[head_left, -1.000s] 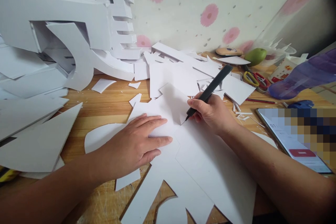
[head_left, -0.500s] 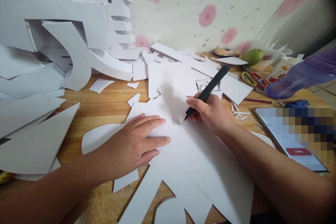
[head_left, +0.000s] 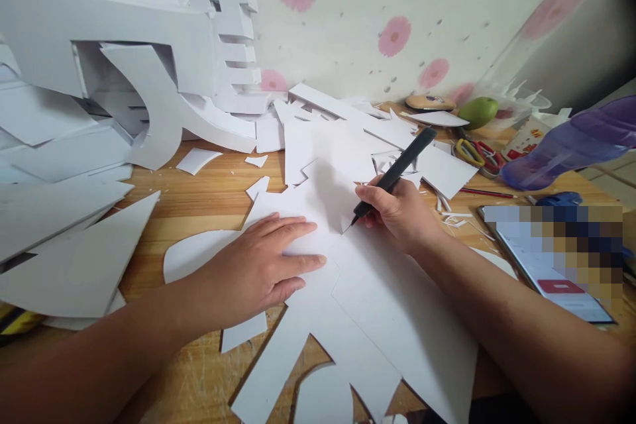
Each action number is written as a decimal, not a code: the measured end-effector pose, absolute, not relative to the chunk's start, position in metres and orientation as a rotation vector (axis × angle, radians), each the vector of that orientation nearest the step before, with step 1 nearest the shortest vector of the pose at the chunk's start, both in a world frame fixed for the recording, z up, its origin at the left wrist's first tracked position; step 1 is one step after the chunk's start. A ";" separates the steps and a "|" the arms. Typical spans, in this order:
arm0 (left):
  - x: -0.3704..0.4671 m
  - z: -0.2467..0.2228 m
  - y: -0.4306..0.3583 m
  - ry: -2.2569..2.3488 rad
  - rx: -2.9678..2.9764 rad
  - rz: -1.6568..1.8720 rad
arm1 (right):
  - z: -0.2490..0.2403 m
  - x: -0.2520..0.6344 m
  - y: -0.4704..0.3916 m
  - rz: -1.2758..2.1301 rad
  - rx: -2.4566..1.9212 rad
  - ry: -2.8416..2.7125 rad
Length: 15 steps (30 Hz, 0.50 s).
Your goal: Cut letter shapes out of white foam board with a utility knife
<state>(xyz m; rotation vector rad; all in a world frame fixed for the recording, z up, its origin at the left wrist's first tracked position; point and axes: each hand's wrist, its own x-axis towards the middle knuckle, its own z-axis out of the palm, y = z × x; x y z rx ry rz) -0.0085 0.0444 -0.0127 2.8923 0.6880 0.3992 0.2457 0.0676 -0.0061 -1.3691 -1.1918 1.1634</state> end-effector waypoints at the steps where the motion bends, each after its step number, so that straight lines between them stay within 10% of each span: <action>1: -0.009 -0.013 0.044 0.694 2.890 0.395 | -0.005 0.246 0.067 1.182 -1.354 -1.174; 15: -0.010 -0.013 0.041 0.800 2.826 0.342 | 0.020 0.288 0.009 1.241 -1.114 -0.909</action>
